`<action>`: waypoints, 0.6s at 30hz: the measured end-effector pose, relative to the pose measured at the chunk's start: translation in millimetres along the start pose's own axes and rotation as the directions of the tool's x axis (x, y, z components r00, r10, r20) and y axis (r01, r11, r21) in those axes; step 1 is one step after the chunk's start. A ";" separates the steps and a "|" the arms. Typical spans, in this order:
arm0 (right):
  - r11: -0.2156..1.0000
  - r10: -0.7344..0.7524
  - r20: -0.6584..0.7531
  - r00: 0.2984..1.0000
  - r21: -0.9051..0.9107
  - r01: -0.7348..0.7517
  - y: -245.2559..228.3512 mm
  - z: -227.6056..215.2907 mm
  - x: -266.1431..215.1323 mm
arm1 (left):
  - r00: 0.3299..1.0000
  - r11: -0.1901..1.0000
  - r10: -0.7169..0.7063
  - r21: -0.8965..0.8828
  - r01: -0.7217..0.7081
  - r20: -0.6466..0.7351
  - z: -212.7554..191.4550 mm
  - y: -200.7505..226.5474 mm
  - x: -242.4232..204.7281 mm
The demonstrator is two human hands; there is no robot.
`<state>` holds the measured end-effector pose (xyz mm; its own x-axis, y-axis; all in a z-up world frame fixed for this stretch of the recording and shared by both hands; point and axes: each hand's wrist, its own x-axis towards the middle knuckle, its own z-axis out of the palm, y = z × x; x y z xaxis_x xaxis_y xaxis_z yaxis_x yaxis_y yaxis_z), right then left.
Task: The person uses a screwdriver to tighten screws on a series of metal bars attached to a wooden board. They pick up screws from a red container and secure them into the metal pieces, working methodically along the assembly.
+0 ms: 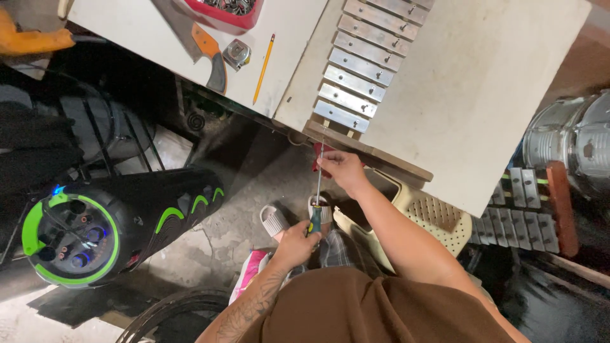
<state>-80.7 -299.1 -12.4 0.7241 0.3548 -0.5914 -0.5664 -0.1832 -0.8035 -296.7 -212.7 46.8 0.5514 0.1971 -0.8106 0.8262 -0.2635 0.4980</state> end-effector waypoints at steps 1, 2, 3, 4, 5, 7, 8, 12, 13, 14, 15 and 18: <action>1.000 0.010 -0.008 1.000 0.006 -0.010 0.1 -1.0 -3.1 | 1.000 1.000 0.003 0.024 -0.002 -0.014 4.1 -5.5 6.7; 1.000 0.020 -0.016 1.000 0.012 -0.020 0.1 -2.1 -6.3 | 1.000 0.999 0.006 0.049 -0.005 -0.027 8.2 -11.0 13.2; 1.000 0.018 -0.015 1.000 0.011 -0.018 3.6 -1.2 -3.6 | 1.000 0.999 0.007 0.048 -0.006 -0.029 2.7 -2.7 4.7; 0.999 0.027 -0.013 1.000 0.021 -0.027 7.1 -0.4 -0.7 | 0.999 0.998 -0.001 0.060 0.003 -0.034 -2.6 5.7 -3.8; 0.999 0.038 -0.012 0.999 0.032 -0.037 11.0 0.1 1.7 | 0.999 0.997 -0.010 0.074 0.013 -0.037 -7.9 13.9 -12.6; 0.997 0.059 -0.004 0.998 0.047 -0.058 -7.8 3.0 -8.6 | 0.998 0.996 -0.018 0.087 0.024 -0.068 -13.0 27.7 -24.5; 0.995 0.081 0.003 0.997 0.060 -0.081 -17.0 4.5 -13.7 | 0.995 0.994 -0.026 0.099 0.036 -0.097 -15.6 34.3 -30.3; 0.992 0.108 -0.030 0.994 0.064 -0.106 -20.6 11.2 -12.3 | 0.995 0.990 -0.040 0.133 0.052 -0.095 -17.3 34.9 -23.9; 0.992 0.108 -0.034 0.994 0.065 -0.105 -17.0 11.8 -8.1 | 0.999 0.992 -0.020 0.120 0.026 -0.050 -14.4 31.3 -20.3; 0.992 0.107 -0.038 0.993 0.066 -0.105 -13.6 12.5 -3.9 | 1.000 0.994 0.001 0.105 0.000 -0.006 -11.5 27.9 -16.7; 0.992 0.108 -0.037 0.993 0.067 -0.105 -15.0 13.6 -4.5 | 1.000 0.994 0.000 0.106 0.001 -0.007 -6.5 17.1 -6.1; 0.992 0.107 -0.041 0.993 0.076 -0.104 -12.2 15.7 -3.3 | 0.998 0.998 -0.029 0.049 0.026 0.061 -3.9 5.4 5.8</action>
<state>-82.4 -283.7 0.4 0.6746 0.2953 -0.6766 -0.6671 -0.1487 -0.7300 -288.6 -209.3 46.0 0.5192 0.1467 -0.8420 0.8336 -0.3042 0.4610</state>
